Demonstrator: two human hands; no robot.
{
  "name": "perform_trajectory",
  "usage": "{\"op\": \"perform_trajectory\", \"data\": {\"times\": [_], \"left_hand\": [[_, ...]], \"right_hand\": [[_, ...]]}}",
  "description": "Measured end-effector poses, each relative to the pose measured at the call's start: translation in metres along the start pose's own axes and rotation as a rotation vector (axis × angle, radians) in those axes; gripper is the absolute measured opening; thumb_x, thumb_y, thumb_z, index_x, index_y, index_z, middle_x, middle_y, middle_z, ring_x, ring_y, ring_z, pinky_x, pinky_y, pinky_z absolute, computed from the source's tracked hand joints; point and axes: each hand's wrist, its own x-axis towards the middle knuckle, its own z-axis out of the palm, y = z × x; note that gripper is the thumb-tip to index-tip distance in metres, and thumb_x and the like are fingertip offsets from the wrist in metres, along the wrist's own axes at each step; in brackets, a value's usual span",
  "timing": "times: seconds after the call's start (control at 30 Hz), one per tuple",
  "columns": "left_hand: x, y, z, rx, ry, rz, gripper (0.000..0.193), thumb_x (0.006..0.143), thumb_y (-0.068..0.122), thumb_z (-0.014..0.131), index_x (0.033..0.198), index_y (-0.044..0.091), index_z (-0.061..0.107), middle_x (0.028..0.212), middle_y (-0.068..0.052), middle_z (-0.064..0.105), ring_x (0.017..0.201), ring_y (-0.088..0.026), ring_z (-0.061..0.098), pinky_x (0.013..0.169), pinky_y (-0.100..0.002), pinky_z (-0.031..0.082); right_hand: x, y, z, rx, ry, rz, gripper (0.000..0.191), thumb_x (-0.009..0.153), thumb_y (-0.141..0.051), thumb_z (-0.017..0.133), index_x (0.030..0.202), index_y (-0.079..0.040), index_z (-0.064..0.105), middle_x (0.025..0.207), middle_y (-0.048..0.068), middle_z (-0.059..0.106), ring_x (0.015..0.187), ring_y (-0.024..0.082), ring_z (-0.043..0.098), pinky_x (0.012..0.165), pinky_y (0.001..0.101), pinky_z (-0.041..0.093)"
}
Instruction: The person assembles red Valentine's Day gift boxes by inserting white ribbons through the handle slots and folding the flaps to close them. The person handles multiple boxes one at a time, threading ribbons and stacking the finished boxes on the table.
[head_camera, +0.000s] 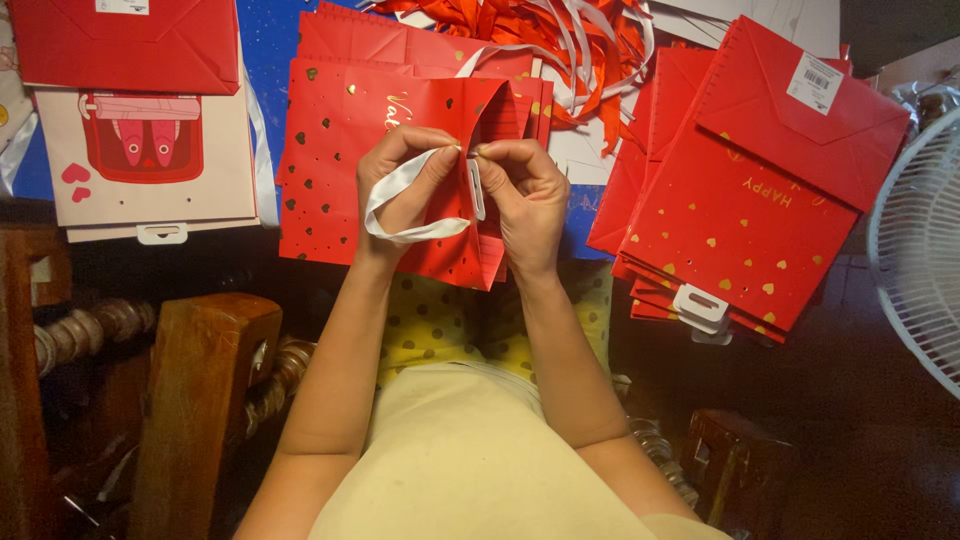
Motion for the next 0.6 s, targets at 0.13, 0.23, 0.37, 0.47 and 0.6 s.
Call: {"op": "perform_trajectory", "data": {"times": [0.13, 0.23, 0.37, 0.47, 0.6], "left_hand": [[0.001, 0.001, -0.001, 0.148, -0.017, 0.087, 0.021, 0.102, 0.002, 0.071, 0.122, -0.002, 0.069, 0.109, -0.009, 0.067, 0.099, -0.013, 0.063, 0.091, -0.026, 0.051], [0.002, 0.002, -0.003, 0.145, -0.051, 0.130, 0.024, 0.100, 0.000, 0.072, 0.124, -0.001, 0.069, 0.113, -0.009, 0.067, 0.104, -0.014, 0.064, 0.095, -0.027, 0.052], [0.003, 0.000, -0.002, 0.147, -0.047, 0.119, 0.020, 0.099, -0.002, 0.073, 0.119, -0.001, 0.072, 0.112, -0.009, 0.068, 0.104, -0.014, 0.065, 0.094, -0.027, 0.053], [0.004, -0.003, -0.001, 0.155, -0.021, 0.082, 0.019, 0.097, -0.001, 0.075, 0.116, 0.000, 0.073, 0.112, -0.009, 0.070, 0.102, -0.013, 0.067, 0.092, -0.026, 0.054], [0.004, -0.001, 0.001, 0.161, -0.014, 0.056, 0.014, 0.098, -0.001, 0.075, 0.111, -0.001, 0.073, 0.108, -0.008, 0.072, 0.098, -0.012, 0.068, 0.089, -0.026, 0.055]], "right_hand": [[-0.005, 0.004, 0.001, -0.079, 0.018, -0.121, 0.011, 0.098, 0.002, 0.073, 0.108, 0.000, 0.070, 0.107, 0.007, 0.076, 0.099, 0.010, 0.070, 0.093, 0.0251, 0.057], [-0.005, 0.004, 0.001, -0.087, 0.012, -0.148, 0.011, 0.098, 0.003, 0.074, 0.108, 0.000, 0.070, 0.107, 0.007, 0.075, 0.098, 0.010, 0.070, 0.093, 0.0255, 0.057], [-0.001, 0.003, 0.001, -0.113, 0.022, -0.105, 0.010, 0.099, 0.002, 0.073, 0.109, 0.000, 0.070, 0.105, 0.005, 0.075, 0.096, 0.009, 0.069, 0.090, 0.0242, 0.056], [0.002, 0.002, 0.001, -0.116, 0.025, -0.070, 0.010, 0.100, 0.001, 0.072, 0.109, 0.000, 0.070, 0.104, 0.005, 0.074, 0.095, 0.008, 0.069, 0.088, 0.0232, 0.056], [0.007, 0.000, 0.002, -0.039, 0.018, -0.030, 0.011, 0.099, 0.000, 0.073, 0.110, 0.000, 0.071, 0.101, 0.003, 0.073, 0.092, 0.007, 0.068, 0.084, 0.0221, 0.055]]}}
